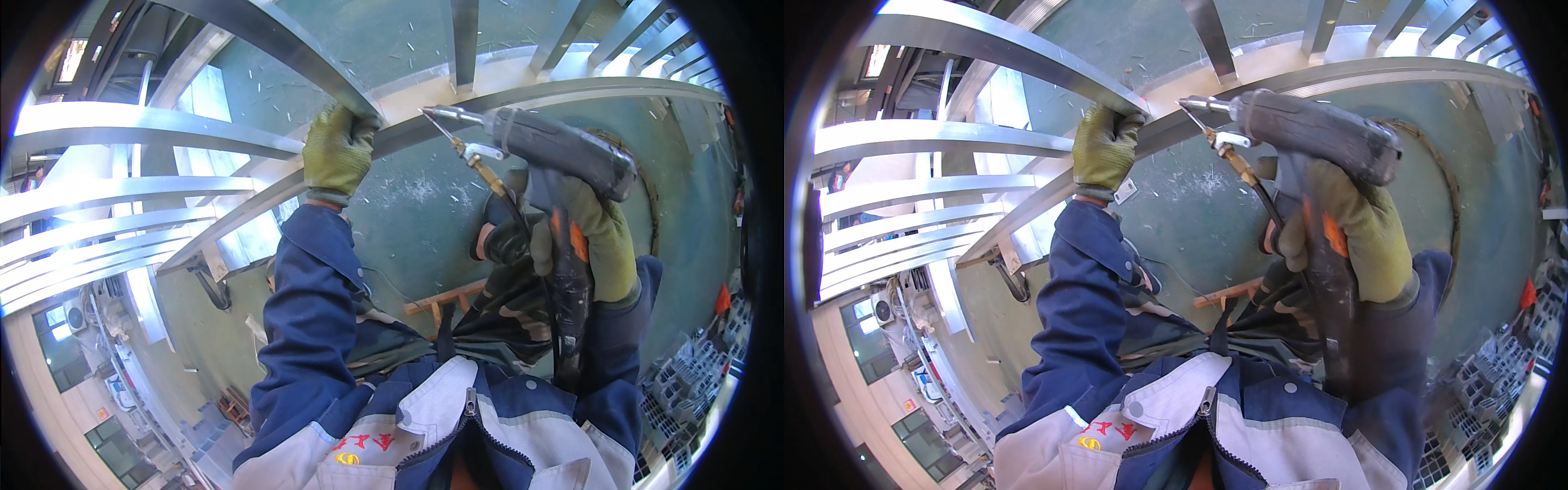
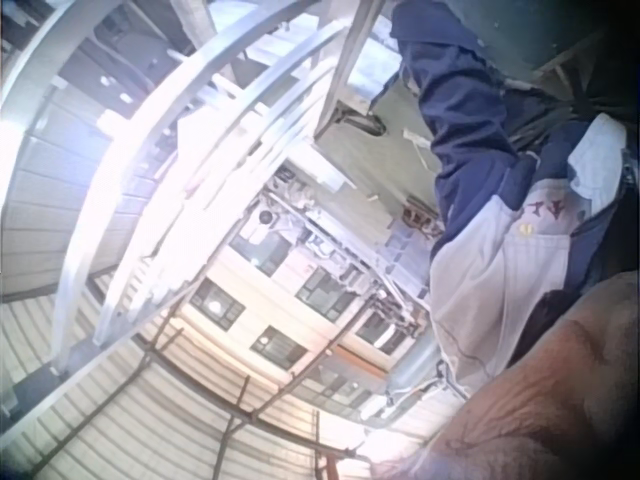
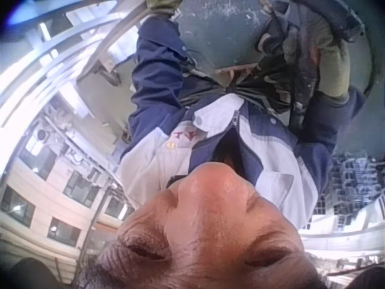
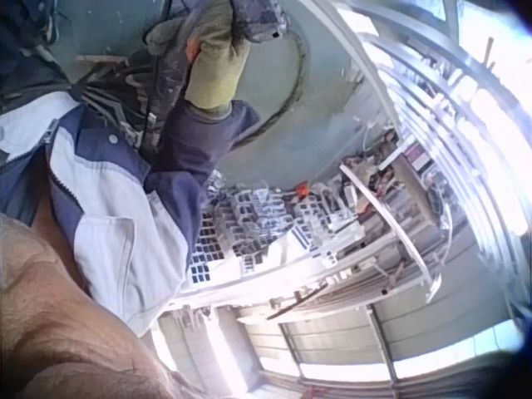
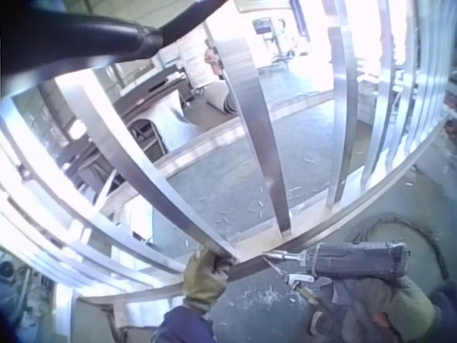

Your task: The person welds a curved metal frame using a handheld welding tool, repeatedly positioning the tool along the seam and creating bright sparks. The person adjusts the frame and repositions the tool multiple times to continue welding along different sections.

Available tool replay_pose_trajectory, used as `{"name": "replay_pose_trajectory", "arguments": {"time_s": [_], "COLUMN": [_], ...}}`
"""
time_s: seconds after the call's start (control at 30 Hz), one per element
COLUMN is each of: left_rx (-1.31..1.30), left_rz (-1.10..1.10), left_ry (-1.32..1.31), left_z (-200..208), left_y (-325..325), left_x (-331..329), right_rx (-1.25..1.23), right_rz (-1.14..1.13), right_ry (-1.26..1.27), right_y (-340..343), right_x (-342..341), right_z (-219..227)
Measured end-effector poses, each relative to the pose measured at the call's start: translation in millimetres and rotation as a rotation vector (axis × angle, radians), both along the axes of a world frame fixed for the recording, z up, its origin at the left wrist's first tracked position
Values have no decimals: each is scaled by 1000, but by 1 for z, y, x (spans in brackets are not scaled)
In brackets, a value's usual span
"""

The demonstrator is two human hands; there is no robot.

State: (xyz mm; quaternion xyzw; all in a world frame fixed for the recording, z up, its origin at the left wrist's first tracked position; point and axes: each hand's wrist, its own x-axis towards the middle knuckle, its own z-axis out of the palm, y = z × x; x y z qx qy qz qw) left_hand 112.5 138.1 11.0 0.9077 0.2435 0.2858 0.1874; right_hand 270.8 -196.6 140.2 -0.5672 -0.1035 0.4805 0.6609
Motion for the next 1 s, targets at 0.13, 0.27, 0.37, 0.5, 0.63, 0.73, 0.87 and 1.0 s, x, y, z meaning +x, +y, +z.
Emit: {"name": "replay_pose_trajectory", "arguments": {"time_s": [0.13,0.27,0.37,0.5,0.63,0.73,0.87,1.0], "left_rx": [53,-18,-38,-46,-35,-49,-35,-41], "left_rz": [8,14,6,-12,-14,-10,-18,-9], "left_ry": [41,9,3,-22,-24,-4,-25,-13], "left_z": [-1,2,4,2,2,2,1,0], "left_y": [0,-4,-4,-4,-3,-4,-3,-3], "left_x": [-2,-2,-1,-1,-1,-1,-1,-2], "right_rx": [-20,-69,-48,-27,-32,-34,-50,-28], "right_rz": [-6,97,100,82,78,81,89,109], "right_ry": [24,68,64,107,95,88,76,85], "right_y": [30,49,59,63,66,66,67,67], "right_x": [-2,7,6,-1,-3,-4,-6,-5], "right_z": [-3,-13,-29,-33,-30,-29,-28,-29]}}
